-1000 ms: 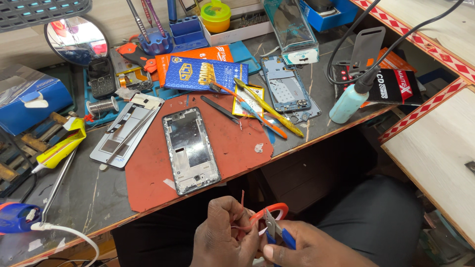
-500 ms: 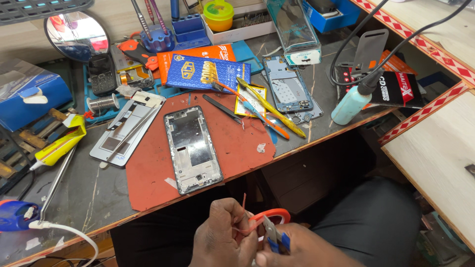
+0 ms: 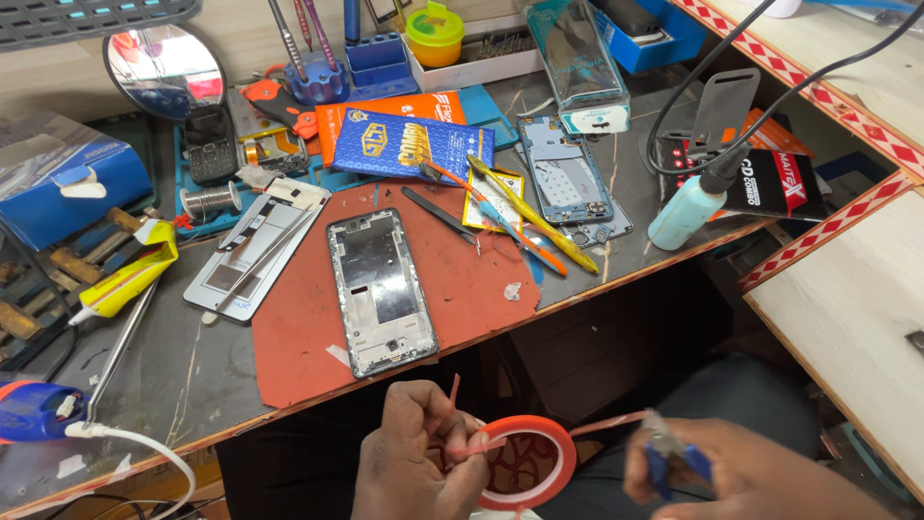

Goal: The person uses tweezers to remove small components from a disassembled smartphone frame and then applies red adhesive tape to the interior edges. The work is performed on a cluttered workbench with various tools and phone parts visible.

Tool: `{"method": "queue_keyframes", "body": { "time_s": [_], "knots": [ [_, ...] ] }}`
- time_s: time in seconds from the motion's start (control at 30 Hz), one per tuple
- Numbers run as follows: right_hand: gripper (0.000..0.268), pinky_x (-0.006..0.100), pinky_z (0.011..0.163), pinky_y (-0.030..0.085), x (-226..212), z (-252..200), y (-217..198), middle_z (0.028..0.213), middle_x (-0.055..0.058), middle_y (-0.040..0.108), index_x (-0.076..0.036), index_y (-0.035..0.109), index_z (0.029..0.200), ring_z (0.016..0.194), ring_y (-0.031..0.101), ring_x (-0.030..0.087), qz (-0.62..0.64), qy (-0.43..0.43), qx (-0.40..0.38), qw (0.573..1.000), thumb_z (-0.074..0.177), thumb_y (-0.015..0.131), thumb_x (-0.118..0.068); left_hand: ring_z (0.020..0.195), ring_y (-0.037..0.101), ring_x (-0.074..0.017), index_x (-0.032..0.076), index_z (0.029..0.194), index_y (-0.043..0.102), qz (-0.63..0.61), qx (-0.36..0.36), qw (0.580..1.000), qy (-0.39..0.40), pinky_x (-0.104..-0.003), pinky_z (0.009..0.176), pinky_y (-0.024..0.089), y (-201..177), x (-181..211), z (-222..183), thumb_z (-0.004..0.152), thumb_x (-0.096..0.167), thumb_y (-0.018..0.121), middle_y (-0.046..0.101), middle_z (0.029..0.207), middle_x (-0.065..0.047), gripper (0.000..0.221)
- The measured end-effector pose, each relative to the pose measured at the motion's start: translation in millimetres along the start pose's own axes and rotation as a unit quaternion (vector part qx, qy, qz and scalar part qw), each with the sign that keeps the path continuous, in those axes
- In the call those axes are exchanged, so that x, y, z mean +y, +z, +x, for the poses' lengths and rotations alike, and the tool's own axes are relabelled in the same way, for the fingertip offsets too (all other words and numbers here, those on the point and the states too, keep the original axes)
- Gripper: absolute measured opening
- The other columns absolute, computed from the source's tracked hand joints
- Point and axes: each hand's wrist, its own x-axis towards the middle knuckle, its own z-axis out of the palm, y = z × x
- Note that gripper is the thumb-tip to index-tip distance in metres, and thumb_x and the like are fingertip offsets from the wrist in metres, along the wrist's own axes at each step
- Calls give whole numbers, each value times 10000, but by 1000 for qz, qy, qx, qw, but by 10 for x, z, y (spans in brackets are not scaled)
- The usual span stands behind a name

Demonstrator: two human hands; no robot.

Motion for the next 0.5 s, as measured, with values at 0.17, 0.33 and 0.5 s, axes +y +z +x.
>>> {"method": "queue_keyframes", "body": {
  "time_s": [0.17, 0.33, 0.5],
  "knots": [
    [553, 388, 915, 488, 11, -291, -42, 1087, 155, 668, 3, 566, 1213, 1053, 652, 255, 286, -79, -77, 952, 874, 793, -370, 604, 684, -38, 110, 927, 431, 5, 7, 999, 40, -284, 725, 641, -22, -48, -4, 814, -21, 735, 516, 610, 6, 350],
    [550, 323, 979, 470, -282, -131, 116, 1211, 99, 723, -22, 634, 1346, 1149, 658, 180, -20, -42, -63, 997, 998, 647, -448, 508, 666, -57, 134, 1007, 475, 114, -38, 992, 45, -256, 562, 606, 95, -160, -58, 829, 52, 747, 560, 620, 5, 335],
    [486, 316, 929, 522, -469, 100, 278, 1129, 66, 734, -104, 632, 1340, 1085, 660, 170, -157, 5, -4, 988, 1012, 585, -459, 567, 716, -47, 94, 1001, 441, 81, -61, 989, 104, -237, 540, 628, 161, -327, -43, 865, 111, 761, 586, 630, 17, 348]
  ]
}}
